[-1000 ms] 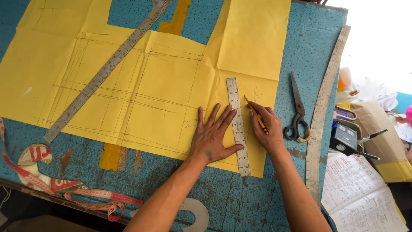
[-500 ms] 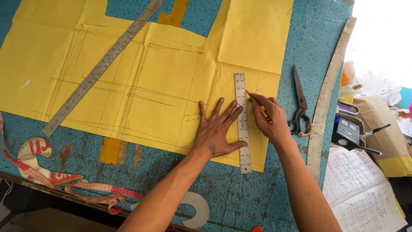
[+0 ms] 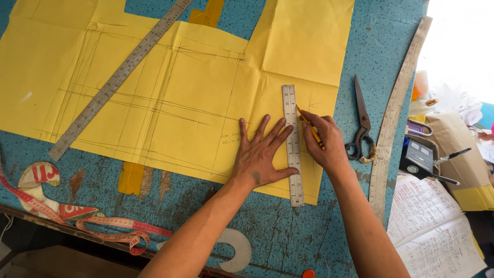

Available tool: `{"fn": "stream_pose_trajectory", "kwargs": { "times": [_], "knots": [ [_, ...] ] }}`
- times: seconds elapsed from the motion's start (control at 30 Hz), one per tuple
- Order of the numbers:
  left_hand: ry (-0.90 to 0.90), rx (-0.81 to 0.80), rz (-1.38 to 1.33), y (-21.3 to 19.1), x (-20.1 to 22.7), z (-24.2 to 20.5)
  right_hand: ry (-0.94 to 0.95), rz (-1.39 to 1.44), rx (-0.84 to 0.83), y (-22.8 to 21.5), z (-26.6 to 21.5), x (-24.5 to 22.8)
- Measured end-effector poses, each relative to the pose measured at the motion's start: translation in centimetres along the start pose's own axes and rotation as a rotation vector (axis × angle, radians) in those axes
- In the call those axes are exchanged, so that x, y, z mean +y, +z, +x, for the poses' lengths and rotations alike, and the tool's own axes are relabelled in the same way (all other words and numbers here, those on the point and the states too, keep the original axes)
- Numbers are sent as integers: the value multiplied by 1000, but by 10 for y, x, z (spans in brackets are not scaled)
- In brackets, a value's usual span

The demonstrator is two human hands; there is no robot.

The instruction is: The person uses a pencil, ruler, and French curve to draw lines and curves on a large yellow paper pattern. They measure sections with a tape measure and mark points to create a garment pattern layout.

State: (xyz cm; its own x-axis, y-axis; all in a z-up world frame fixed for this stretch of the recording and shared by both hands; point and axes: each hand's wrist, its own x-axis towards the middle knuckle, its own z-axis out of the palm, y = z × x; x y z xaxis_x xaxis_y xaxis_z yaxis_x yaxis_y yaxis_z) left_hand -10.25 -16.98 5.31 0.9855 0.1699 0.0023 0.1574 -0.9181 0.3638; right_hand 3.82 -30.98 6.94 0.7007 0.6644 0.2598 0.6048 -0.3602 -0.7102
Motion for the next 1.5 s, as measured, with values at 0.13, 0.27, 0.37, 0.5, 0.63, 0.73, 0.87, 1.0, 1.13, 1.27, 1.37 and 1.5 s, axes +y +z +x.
{"fn": "stream_pose_trajectory", "kwargs": {
  "times": [0.13,0.27,0.37,0.5,0.63,0.73,0.87,1.0,1.13,1.27,1.37,1.5],
  "knots": [
    [2,-15,-85,-7,3,-3,-95,-115,38,8,9,-4],
    [-16,-34,-34,-8,3,1,-111,-174,32,12,-6,7],
    [-36,-61,-33,-11,5,2,55,-175,-193,-21,-73,9],
    [46,57,123,17,-8,6,302,-259,-616,-96,-142,-48],
    [-37,17,155,8,3,-25,349,-236,-408,-88,-165,-49],
    [-146,144,320,14,-2,-68,579,-166,-351,-47,-161,-65],
    [-183,157,145,13,-15,-118,-52,-88,-155,37,-168,-43],
    [-239,104,-148,-53,-39,-123,-272,-170,-87,92,-171,-56],
    [-267,540,-82,-46,-180,-117,-179,-112,-123,116,-171,-80],
    [-612,587,104,-68,-301,-132,-94,-71,-128,146,-171,-84],
    [-761,508,61,-99,-339,-140,-106,-126,-110,177,-177,-69],
    [-740,459,64,-99,-373,-142,-221,-154,-35,209,-186,-80]
  ]
}}
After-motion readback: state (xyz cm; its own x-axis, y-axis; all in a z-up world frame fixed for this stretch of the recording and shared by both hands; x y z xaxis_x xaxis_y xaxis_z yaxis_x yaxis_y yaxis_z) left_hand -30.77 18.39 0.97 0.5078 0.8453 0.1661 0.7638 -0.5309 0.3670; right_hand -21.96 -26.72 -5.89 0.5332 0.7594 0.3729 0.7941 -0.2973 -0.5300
